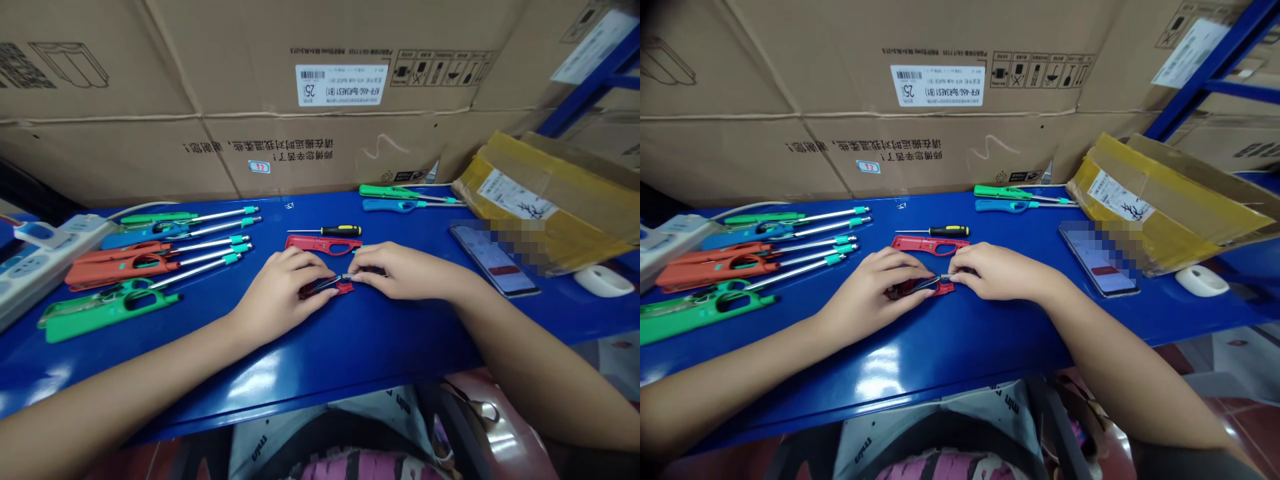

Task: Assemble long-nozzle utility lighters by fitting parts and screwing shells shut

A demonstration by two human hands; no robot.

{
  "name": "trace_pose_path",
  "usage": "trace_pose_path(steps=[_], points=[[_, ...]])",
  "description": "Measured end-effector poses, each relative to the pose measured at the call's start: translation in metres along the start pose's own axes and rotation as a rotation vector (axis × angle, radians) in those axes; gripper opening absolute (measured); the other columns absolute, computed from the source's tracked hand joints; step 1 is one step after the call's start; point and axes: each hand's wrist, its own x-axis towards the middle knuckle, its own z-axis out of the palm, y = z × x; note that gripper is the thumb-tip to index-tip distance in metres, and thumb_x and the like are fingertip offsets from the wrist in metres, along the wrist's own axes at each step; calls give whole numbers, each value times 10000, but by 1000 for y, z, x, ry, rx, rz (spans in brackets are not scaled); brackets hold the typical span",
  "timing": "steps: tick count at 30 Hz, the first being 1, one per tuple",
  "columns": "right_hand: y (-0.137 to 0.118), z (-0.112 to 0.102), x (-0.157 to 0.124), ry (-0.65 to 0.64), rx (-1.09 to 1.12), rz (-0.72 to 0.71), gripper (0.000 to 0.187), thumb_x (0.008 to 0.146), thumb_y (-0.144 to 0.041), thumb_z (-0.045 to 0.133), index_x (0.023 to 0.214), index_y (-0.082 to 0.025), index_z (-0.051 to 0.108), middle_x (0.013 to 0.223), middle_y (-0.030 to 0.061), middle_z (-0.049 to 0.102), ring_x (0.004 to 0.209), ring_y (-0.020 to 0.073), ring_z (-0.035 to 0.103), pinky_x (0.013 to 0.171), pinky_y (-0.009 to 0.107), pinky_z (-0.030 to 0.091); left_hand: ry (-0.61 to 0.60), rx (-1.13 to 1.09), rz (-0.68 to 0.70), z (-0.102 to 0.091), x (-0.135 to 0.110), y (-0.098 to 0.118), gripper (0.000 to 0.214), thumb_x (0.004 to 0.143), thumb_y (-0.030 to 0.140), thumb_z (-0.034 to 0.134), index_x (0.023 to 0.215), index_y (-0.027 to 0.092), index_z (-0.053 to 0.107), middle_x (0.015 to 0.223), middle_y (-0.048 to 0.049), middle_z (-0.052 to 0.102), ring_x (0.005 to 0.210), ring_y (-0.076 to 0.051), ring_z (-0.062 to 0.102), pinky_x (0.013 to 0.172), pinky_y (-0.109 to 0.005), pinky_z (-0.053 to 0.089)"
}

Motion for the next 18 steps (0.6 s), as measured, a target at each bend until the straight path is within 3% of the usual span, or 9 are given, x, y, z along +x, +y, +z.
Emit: trace_pose_path(steps=[6, 18], points=[[2, 1, 0, -1, 60, -30, 164, 943, -152, 548, 930, -177, 710, 944, 49, 725, 862, 179, 644, 798, 288, 458, 27, 107, 30, 10, 9, 0, 121, 954, 311, 663, 935, 237, 757, 949, 11, 759, 894, -196, 616, 764, -346, 389], [1, 6, 2, 41, 14, -57, 161, 883, -70, 568, 884, -161, 701, 909, 43, 706, 825, 167, 634, 763, 278, 458, 73, 198, 183, 15, 5, -7, 173, 1008, 252, 572, 961, 198, 729, 959, -17, 743, 889, -186, 604, 762, -335, 380]])
